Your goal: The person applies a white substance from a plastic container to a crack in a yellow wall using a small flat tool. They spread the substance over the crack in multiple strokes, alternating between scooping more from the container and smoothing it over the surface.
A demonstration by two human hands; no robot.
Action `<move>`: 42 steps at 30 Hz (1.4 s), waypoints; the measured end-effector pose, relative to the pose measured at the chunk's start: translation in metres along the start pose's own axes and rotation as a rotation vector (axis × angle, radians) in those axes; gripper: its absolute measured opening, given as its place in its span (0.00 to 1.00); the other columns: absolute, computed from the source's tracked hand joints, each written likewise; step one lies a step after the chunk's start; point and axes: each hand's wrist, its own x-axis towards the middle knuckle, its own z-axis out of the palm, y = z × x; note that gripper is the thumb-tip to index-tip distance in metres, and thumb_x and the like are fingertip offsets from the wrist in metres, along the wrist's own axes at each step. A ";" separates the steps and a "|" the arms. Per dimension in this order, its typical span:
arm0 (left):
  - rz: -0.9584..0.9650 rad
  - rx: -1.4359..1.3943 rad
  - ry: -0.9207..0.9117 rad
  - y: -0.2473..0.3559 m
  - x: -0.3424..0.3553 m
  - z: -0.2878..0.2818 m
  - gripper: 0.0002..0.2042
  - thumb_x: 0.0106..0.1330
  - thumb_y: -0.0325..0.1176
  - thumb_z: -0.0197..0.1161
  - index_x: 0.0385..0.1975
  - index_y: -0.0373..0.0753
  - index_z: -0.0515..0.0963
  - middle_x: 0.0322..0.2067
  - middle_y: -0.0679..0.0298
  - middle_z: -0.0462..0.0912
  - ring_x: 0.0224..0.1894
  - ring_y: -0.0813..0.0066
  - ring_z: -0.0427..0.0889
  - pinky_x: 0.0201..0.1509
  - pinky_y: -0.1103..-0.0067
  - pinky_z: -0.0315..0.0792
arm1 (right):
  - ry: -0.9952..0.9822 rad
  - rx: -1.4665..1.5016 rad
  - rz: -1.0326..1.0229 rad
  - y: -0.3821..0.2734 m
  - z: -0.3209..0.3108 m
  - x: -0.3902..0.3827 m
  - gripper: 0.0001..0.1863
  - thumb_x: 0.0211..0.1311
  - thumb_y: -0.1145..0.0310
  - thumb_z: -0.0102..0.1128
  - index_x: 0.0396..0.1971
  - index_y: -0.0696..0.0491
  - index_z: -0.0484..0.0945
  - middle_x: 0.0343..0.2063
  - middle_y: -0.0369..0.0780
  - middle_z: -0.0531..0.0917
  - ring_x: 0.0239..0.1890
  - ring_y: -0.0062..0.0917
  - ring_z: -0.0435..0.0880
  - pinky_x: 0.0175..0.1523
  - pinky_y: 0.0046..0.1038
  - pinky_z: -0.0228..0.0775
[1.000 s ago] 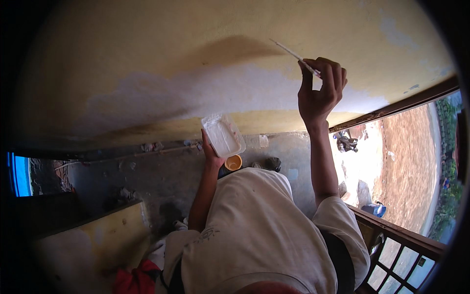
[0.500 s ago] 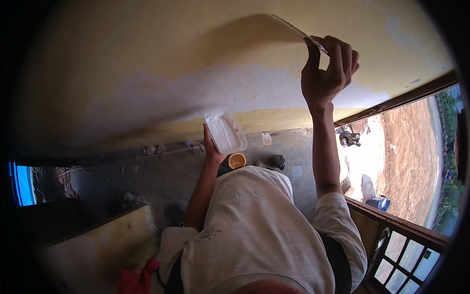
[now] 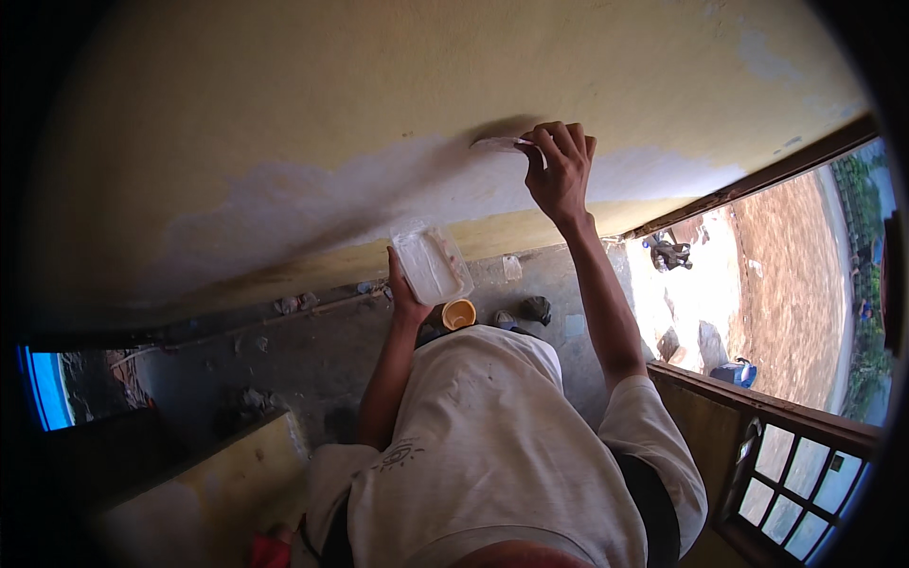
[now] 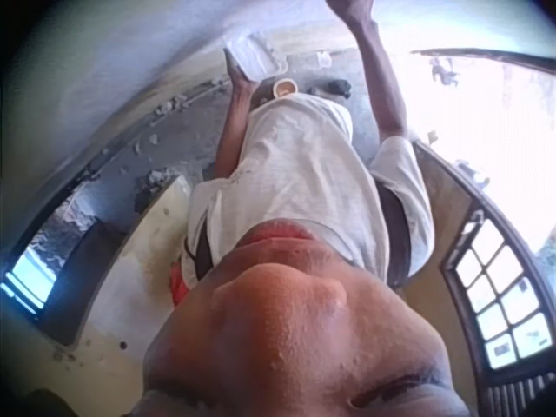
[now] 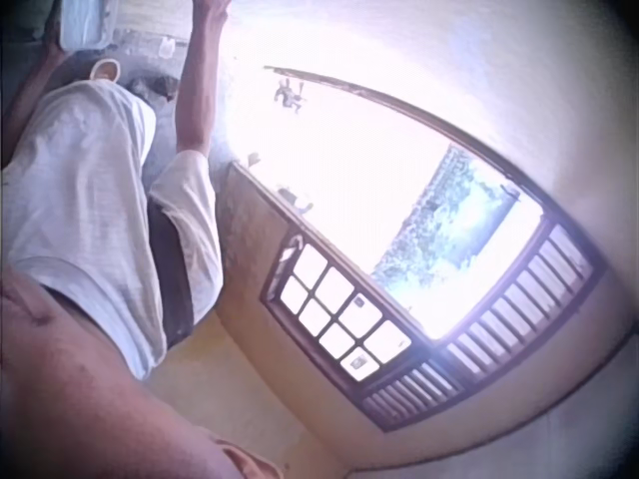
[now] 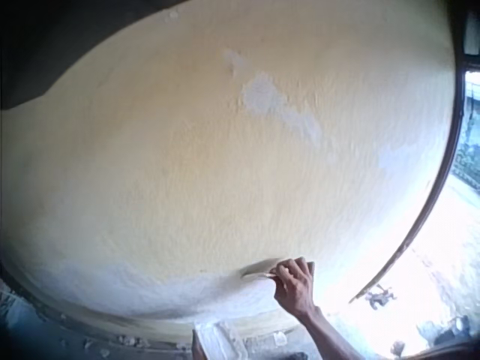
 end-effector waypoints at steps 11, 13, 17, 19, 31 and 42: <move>-0.040 -0.004 0.020 0.005 -0.003 0.003 0.37 0.70 0.67 0.41 0.67 0.42 0.64 0.60 0.54 0.74 0.59 0.55 0.76 0.65 0.54 0.68 | 0.134 0.082 0.112 -0.010 -0.053 -0.004 0.10 0.49 0.76 0.71 0.29 0.49 0.78 0.31 0.35 0.78 0.35 0.30 0.72 0.42 0.31 0.58; -0.072 -0.012 -0.007 0.004 -0.002 0.003 0.37 0.70 0.67 0.41 0.67 0.42 0.64 0.59 0.54 0.74 0.58 0.55 0.76 0.65 0.55 0.68 | -0.152 0.067 0.069 -0.009 -0.023 -0.040 0.11 0.47 0.78 0.70 0.29 0.49 0.77 0.31 0.34 0.78 0.37 0.30 0.74 0.42 0.31 0.58; -0.133 0.002 -0.028 0.003 -0.002 0.001 0.37 0.70 0.67 0.41 0.67 0.42 0.64 0.59 0.55 0.74 0.59 0.55 0.76 0.64 0.55 0.69 | -0.057 0.039 -0.006 0.012 0.011 -0.033 0.09 0.49 0.73 0.69 0.27 0.47 0.76 0.29 0.30 0.77 0.35 0.28 0.73 0.42 0.33 0.57; -0.119 0.044 -0.025 0.003 -0.002 0.002 0.37 0.70 0.67 0.41 0.67 0.42 0.64 0.59 0.55 0.74 0.59 0.55 0.76 0.63 0.55 0.70 | 0.095 0.026 -0.024 0.016 -0.005 -0.001 0.08 0.50 0.73 0.70 0.27 0.47 0.78 0.28 0.30 0.77 0.35 0.27 0.73 0.41 0.32 0.57; -0.186 -0.004 -0.068 -0.021 -0.006 0.035 0.37 0.70 0.66 0.40 0.67 0.42 0.64 0.58 0.54 0.75 0.56 0.54 0.78 0.59 0.54 0.74 | -0.195 1.081 1.058 -0.002 -0.061 -0.084 0.12 0.66 0.63 0.65 0.36 0.55 0.75 0.23 0.35 0.80 0.21 0.15 0.75 0.25 0.19 0.65; -0.236 0.055 -0.077 -0.073 -0.004 0.080 0.38 0.70 0.68 0.37 0.67 0.41 0.64 0.59 0.56 0.75 0.60 0.58 0.77 0.63 0.58 0.72 | -0.529 0.642 0.672 -0.012 -0.080 -0.132 0.11 0.64 0.68 0.61 0.35 0.60 0.72 0.22 0.44 0.79 0.22 0.28 0.78 0.29 0.30 0.69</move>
